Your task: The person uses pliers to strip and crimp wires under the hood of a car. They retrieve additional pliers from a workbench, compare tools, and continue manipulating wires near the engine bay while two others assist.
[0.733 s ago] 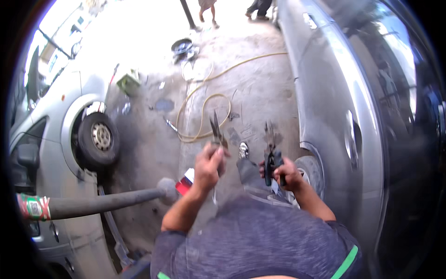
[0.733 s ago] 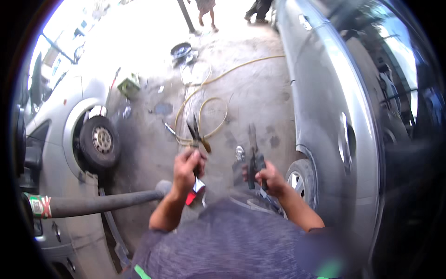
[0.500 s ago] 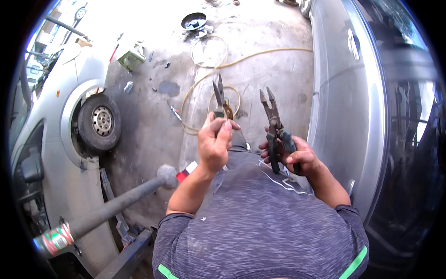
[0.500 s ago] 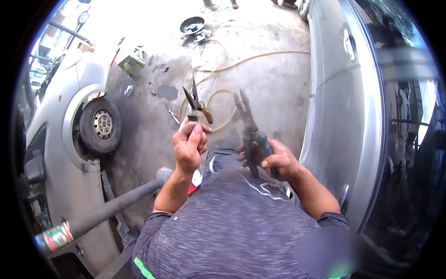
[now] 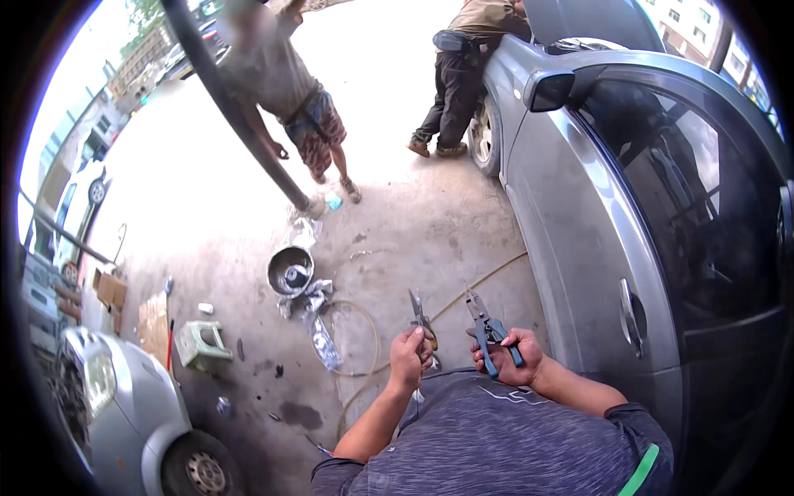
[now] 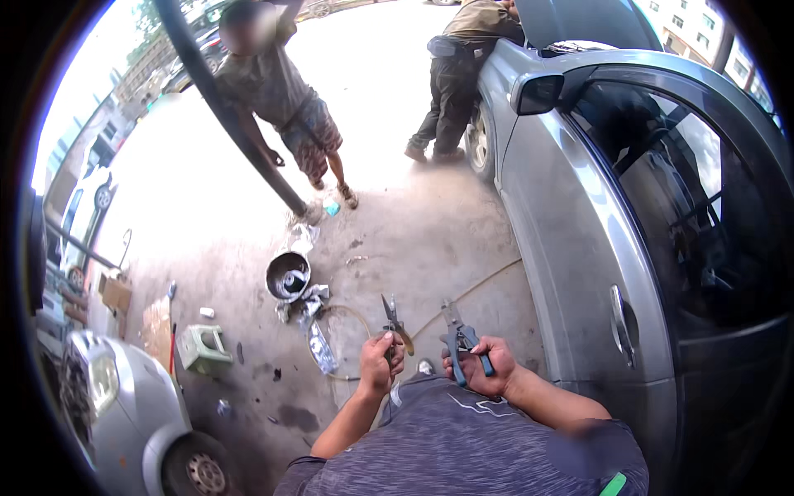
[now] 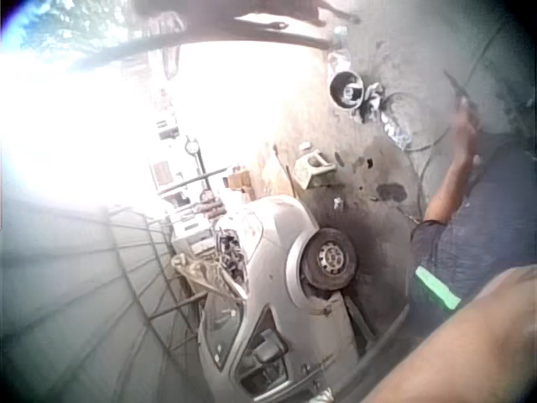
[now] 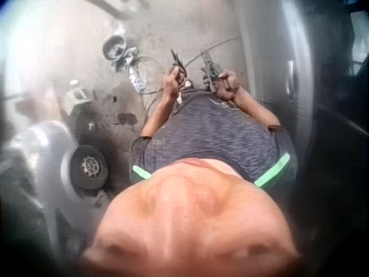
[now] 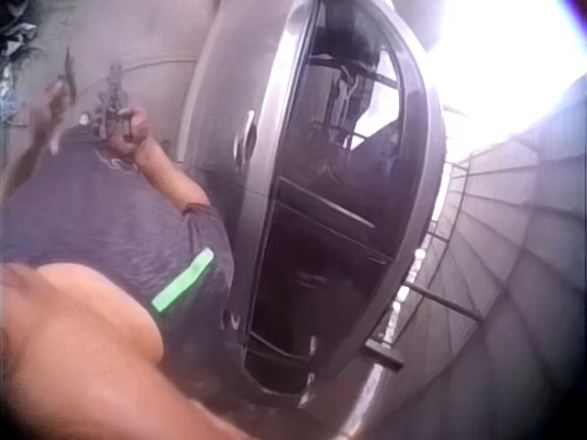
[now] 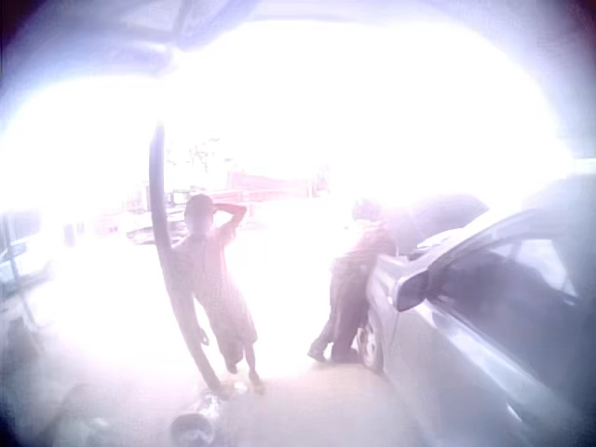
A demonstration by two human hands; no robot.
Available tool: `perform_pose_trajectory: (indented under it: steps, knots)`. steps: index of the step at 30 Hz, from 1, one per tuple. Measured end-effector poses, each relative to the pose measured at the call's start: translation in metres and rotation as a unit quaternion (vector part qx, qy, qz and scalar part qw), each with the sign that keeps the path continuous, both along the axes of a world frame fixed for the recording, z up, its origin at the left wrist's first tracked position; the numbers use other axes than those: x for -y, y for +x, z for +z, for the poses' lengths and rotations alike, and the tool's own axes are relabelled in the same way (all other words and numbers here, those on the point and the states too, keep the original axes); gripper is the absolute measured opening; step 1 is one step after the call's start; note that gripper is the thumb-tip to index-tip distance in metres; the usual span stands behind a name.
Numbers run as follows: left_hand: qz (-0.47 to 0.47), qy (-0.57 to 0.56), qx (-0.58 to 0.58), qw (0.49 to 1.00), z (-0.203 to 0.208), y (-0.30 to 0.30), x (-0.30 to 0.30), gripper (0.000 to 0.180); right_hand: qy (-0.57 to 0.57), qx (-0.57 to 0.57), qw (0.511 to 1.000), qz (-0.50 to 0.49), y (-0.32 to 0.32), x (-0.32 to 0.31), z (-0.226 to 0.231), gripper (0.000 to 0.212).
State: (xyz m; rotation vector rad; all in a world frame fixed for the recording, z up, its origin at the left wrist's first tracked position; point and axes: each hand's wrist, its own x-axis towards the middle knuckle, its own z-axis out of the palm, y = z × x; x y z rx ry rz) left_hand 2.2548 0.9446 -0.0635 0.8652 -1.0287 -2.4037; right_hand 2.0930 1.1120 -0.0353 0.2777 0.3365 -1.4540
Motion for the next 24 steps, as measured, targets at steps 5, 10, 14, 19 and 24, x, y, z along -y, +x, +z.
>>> perform_pose_trajectory:
  steps: [5, 10, 14, 19, 24]
  knots:
    - [-0.061, 0.069, 0.019, 0.996, 0.006, -0.152, 0.197, 0.022, 0.024, -0.003, 0.998, -0.063, -0.143, 0.160, 0.023, 0.063]
    - [-0.046, 0.124, 0.025, 0.991, -0.032, -0.326, 0.418, 0.019, -0.111, 0.136, 0.977, -0.122, -0.320, 0.333, -0.045, 0.069]
    - [-0.009, 0.122, 0.000, 0.992, -0.056, -0.457, 0.581, 0.018, 0.008, 0.001, 0.995, -0.102, -0.472, 0.500, -0.038, 0.059]
    - [0.062, 0.137, 0.017, 0.988, -0.029, -0.601, 0.756, 0.019, -0.042, 0.026, 0.997, -0.059, -0.634, 0.700, -0.052, 0.044]
    - [0.022, 0.065, 0.027, 0.997, -0.038, -0.741, 0.947, 0.020, -0.006, -0.074, 0.997, -0.023, -0.783, 0.885, -0.025, 0.046]
